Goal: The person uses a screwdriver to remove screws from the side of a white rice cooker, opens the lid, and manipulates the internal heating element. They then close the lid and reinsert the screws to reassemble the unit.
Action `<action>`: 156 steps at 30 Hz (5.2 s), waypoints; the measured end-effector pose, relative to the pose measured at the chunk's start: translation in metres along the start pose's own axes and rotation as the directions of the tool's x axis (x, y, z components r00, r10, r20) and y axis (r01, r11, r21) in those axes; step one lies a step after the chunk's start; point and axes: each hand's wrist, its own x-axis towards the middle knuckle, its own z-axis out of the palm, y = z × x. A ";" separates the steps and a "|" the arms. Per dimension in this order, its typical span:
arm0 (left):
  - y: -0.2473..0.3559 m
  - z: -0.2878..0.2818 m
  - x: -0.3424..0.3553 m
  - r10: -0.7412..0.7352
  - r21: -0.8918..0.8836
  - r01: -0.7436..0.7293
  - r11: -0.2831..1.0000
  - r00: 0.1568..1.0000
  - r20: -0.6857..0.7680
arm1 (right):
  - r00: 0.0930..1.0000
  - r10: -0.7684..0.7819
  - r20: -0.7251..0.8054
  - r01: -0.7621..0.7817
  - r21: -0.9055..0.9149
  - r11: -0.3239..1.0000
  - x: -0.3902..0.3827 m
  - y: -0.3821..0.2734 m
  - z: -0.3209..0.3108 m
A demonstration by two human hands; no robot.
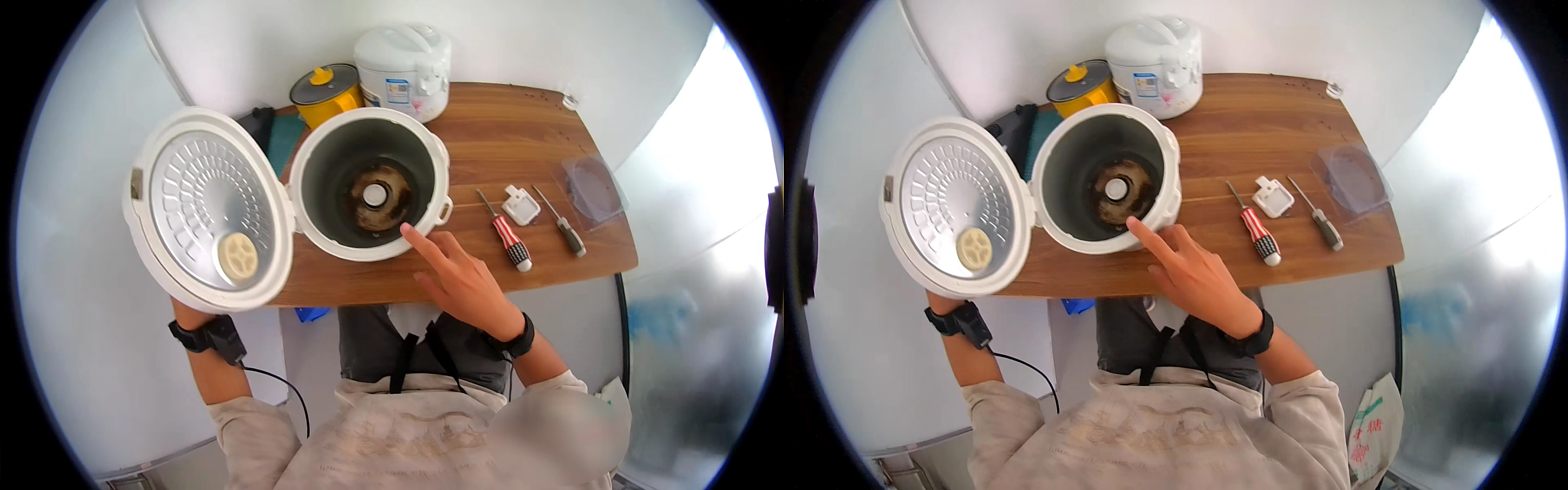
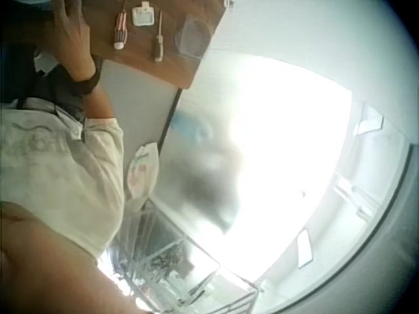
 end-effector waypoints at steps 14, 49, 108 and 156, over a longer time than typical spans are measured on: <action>0.025 0.068 0.086 0.223 -0.057 -0.218 0.974 0.967 0.124 | 0.898 0.377 -0.225 -0.438 -0.515 0.737 -0.068 0.092 -0.033; -0.038 0.035 0.022 -0.415 0.199 0.465 0.863 0.876 -0.246 | 0.735 0.669 0.112 -0.566 -0.441 0.696 -0.021 0.090 -0.053; 0.170 0.142 0.194 -0.253 0.507 0.061 0.860 0.913 0.319 | 0.796 0.094 0.597 -0.176 0.080 0.981 0.227 -0.016 -0.066; 0.162 0.133 0.193 -0.155 0.468 -0.024 0.883 0.928 0.339 | 0.747 -0.011 0.665 0.046 -0.034 0.998 0.207 -0.047 -0.061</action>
